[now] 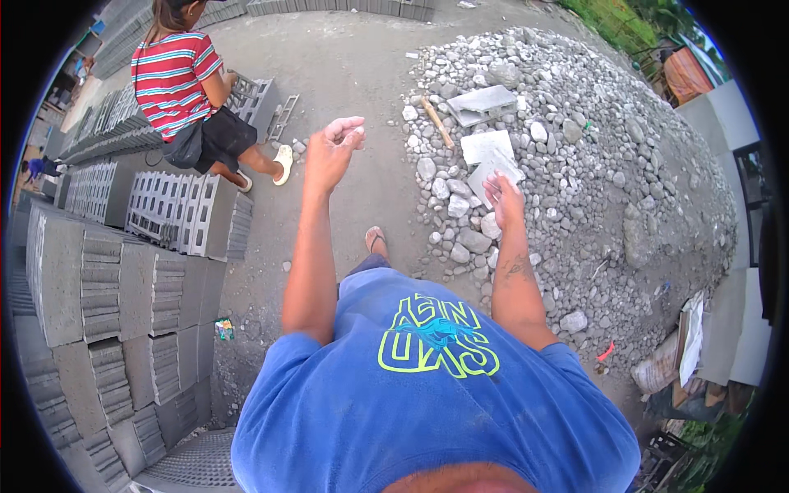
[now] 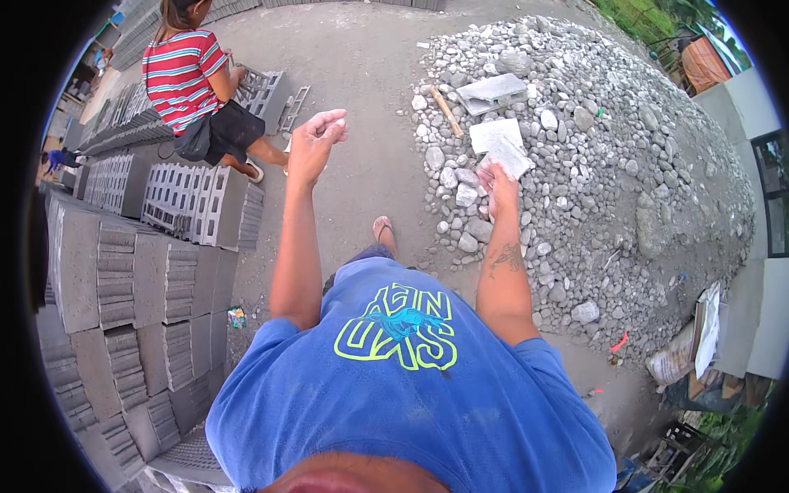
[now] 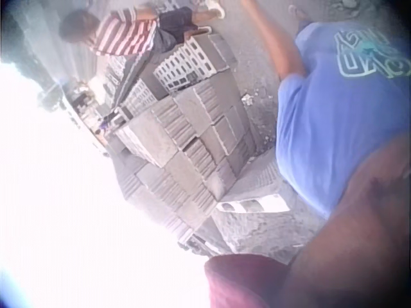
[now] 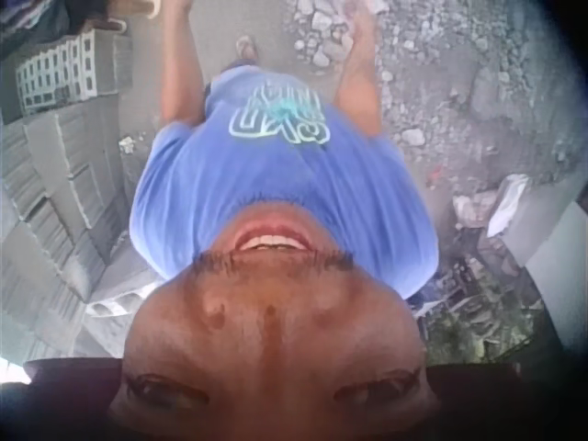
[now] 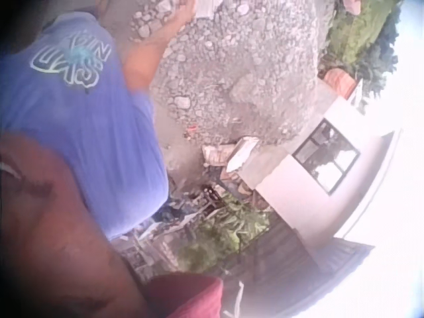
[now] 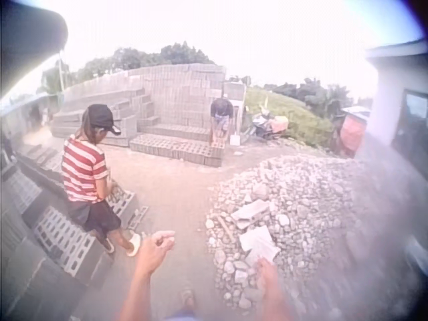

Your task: The person picks up hollow concrete blocks from a large stack and places them onto a separate pile. They handle the blocks one at a time, moving between stacks and walking through the yard to place blocks in different locations.

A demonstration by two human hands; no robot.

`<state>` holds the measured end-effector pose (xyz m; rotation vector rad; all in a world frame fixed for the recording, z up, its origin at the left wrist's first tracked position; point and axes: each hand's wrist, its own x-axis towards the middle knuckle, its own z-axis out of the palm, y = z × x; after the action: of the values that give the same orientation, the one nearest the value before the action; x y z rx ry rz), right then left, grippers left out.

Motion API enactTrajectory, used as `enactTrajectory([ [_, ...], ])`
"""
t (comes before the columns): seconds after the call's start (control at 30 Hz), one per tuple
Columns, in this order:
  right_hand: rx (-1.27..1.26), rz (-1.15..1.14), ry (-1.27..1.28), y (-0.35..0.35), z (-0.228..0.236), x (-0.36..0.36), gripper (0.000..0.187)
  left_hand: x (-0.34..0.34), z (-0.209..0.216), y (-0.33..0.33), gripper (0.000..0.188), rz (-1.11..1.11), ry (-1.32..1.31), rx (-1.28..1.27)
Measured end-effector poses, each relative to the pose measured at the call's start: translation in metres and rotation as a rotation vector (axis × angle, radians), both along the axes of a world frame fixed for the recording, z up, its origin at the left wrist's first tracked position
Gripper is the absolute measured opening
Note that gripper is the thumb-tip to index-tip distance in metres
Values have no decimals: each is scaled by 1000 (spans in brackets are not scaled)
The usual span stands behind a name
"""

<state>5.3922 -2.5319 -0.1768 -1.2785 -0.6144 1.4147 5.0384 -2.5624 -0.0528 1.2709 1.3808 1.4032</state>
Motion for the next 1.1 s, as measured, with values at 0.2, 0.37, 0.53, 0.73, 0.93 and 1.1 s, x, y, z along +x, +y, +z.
enactTrajectory([
  [0.2,-669,-385,-149,-51,-133,103,36,-16,11,189,26,-129,138,-86],
  [0.37,-910,-240,-253,-82,-134,80,31,-49,-16,325,27,-211,96,-112],
  [0.53,-1033,85,-358,62,-168,34,30,-93,-33,467,25,-78,50,-114],
  [0.73,-618,313,-660,432,-158,-12,30,-176,-47,614,25,157,23,-129],
  [0.93,-6,396,-774,833,-95,-96,27,-270,-60,736,27,396,-151,-95],
  [1.1,162,386,-696,1013,-74,-227,27,-377,-65,855,27,533,-165,-34],
])
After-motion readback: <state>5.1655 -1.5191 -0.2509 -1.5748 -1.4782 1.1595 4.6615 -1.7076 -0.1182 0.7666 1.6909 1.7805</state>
